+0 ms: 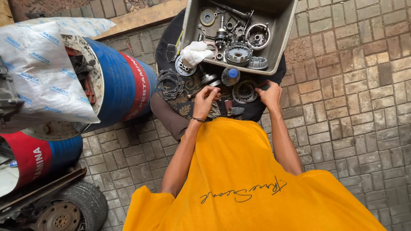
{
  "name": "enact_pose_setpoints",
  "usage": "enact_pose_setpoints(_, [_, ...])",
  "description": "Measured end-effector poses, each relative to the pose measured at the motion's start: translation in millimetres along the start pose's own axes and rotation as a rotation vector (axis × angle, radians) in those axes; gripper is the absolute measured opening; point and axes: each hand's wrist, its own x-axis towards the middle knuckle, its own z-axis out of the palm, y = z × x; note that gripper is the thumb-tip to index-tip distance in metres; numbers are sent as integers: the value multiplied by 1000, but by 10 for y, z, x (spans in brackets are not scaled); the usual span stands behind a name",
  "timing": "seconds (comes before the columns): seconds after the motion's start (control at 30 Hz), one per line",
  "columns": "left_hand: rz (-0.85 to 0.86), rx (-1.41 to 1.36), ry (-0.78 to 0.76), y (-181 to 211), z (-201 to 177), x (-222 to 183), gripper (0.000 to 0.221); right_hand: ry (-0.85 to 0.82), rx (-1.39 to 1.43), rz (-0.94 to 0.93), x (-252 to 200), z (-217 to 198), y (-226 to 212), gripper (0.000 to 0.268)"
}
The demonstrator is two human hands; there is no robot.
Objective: Sanding the surface of motorcycle clutch plates using a small piece of sandpaper to prepare them for reassembly.
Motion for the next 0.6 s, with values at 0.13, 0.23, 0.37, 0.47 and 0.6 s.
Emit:
enact_pose_setpoints(0.13, [-29,-6,5,0,-35,-25,21,21,-72,37,-74,-97,-73,17])
enact_pose_setpoints(0.23, [-82,-12,-26,37,-52,-80,24,-68,225,47,-363,-336,-338,17])
enact_pose_setpoints(0.37, [60,61,-72,552,63,-350,34,-106,680,-38,-802,-830,-794,21])
enact_pose_setpoints(0.47, [195,-50,-139,1049,237,-591,52,-115,877,-86,-1050,-1048,-1117,21])
enact_pose_setpoints(0.6, [488,-398,-427,1230,511,-595,92,-217,1165,-124,-1161,-1031,-1398,20])
